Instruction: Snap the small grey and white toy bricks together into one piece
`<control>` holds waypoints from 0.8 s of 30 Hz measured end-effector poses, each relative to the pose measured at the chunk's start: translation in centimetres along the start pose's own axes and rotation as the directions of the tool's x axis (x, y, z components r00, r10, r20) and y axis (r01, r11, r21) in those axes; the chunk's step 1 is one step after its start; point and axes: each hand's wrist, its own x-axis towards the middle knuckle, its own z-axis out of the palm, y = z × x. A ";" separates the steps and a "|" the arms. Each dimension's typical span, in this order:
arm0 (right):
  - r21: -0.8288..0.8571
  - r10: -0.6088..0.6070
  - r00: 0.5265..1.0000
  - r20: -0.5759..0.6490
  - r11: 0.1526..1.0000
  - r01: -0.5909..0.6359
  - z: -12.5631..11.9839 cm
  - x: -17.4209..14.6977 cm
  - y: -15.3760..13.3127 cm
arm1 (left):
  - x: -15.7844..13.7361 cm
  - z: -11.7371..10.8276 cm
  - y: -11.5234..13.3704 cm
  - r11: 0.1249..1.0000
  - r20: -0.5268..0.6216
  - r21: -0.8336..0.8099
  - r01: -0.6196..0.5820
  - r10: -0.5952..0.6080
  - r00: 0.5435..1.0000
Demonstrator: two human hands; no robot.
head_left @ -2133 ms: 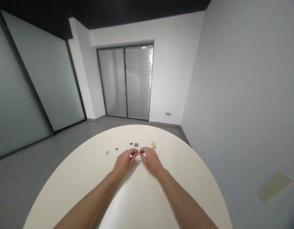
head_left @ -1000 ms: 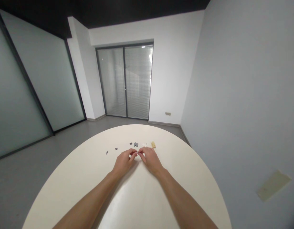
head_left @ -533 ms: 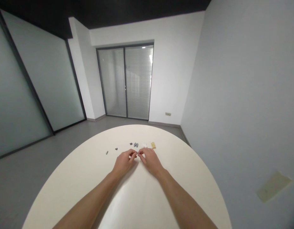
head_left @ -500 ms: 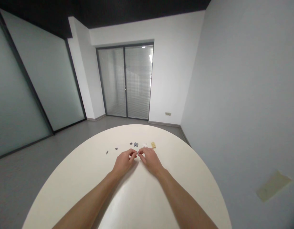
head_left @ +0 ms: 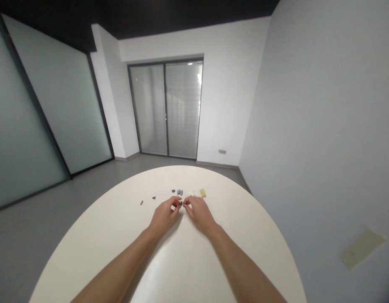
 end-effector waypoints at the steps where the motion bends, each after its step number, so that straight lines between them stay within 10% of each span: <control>1: 0.001 0.003 1.000 0.002 1.000 -0.003 0.0 0.0 0.0 | 0.0 0.0 -0.1 1.000 0.003 -0.004 -0.006 0.006 1.000; 24: 0.019 0.020 1.000 0.010 1.000 -0.020 -0.2 0.0 -0.3 | 0.0 -0.3 0.1 1.000 0.029 0.020 0.000 0.000 1.000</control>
